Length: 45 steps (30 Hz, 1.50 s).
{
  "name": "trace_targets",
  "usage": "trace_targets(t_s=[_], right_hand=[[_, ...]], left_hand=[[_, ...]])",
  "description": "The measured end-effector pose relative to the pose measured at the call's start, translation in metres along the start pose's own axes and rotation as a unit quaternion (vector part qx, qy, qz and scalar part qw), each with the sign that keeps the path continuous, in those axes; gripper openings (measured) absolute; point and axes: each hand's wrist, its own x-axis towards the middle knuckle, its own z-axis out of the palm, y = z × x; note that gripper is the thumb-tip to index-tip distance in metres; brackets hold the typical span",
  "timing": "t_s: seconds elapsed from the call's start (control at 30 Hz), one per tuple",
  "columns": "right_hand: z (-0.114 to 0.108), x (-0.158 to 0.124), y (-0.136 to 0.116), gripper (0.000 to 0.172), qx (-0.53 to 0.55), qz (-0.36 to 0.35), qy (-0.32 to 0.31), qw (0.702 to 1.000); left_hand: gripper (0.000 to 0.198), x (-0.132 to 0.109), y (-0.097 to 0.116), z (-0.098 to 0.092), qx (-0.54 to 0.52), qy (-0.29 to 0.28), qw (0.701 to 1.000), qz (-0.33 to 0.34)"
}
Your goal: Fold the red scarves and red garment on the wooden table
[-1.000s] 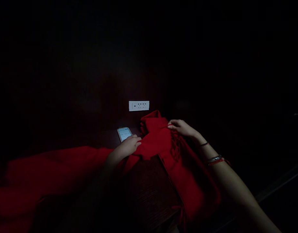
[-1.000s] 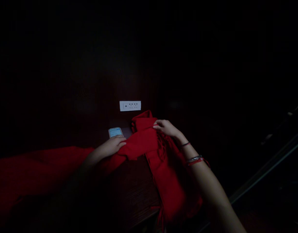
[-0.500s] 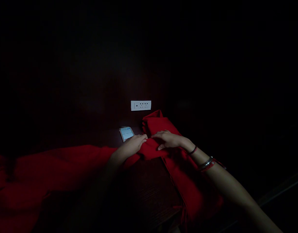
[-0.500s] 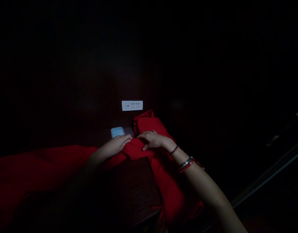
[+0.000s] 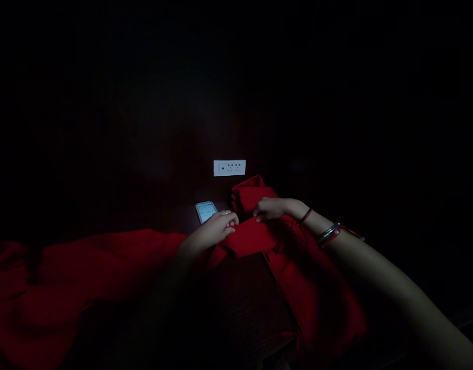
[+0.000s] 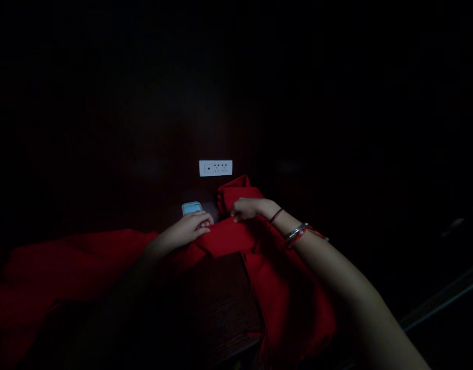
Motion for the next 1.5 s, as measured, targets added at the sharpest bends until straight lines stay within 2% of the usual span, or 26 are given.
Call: trace_targets(t_s=[0.13, 0.2, 0.33, 0.5, 0.57, 0.7, 0.9, 1.0, 1.1, 1.27, 1.4, 1.5], right_hand=[[0.009, -0.009, 0.008, 0.023, -0.001, 0.021, 0.011, 1.0], [0.016, -0.01, 0.012, 0.029, -0.008, 0.029, 0.039, 0.999], [0.019, -0.013, 0.012, 0.022, -0.031, 0.04, 0.114, 0.992], [-0.003, -0.027, -0.002, 0.02, -0.018, 0.042, 0.164, 0.985], [-0.012, -0.032, -0.003, 0.02, -0.018, 0.038, 0.171, 0.984], [-0.023, -0.04, 0.0, 0.019, -0.036, 0.075, 0.162, 0.983], [-0.032, -0.045, 0.009, 0.018, -0.103, 0.134, 0.169, 0.971], [-0.04, -0.045, 0.023, 0.019, -0.123, 0.171, 0.171, 0.962], [-0.05, -0.046, 0.038, 0.022, -0.158, 0.189, 0.208, 0.947], [-0.064, -0.048, 0.049, 0.022, -0.185, 0.199, 0.269, 0.924], [-0.07, -0.048, 0.05, 0.024, -0.17, 0.245, 0.315, 0.901], [-0.073, -0.05, 0.049, 0.024, -0.17, 0.266, 0.338, 0.887]], left_hand=[[0.023, 0.0, -0.006, 0.003, -0.01, 0.033, 0.998, -0.046], [0.026, 0.0, -0.008, 0.005, -0.015, 0.015, 0.998, -0.064], [0.022, -0.001, -0.01, 0.005, 0.008, -0.043, 0.996, -0.079], [0.019, -0.002, -0.016, 0.005, 0.055, -0.047, 0.993, -0.089], [0.02, -0.002, -0.022, 0.009, 0.067, -0.046, 0.99, -0.118], [0.025, -0.002, -0.028, 0.015, 0.085, -0.033, 0.978, -0.187], [0.023, 0.0, -0.019, 0.009, 0.025, 0.024, 0.986, -0.166], [0.02, -0.002, -0.017, 0.007, -0.005, -0.049, 0.985, -0.164], [0.025, -0.006, -0.019, 0.003, 0.005, -0.105, 0.98, -0.171], [0.03, -0.012, -0.037, -0.005, 0.018, -0.069, 0.977, -0.2], [0.033, -0.014, -0.056, -0.006, 0.036, -0.09, 0.963, -0.252], [0.035, -0.016, -0.062, -0.01, 0.038, -0.097, 0.956, -0.273]])
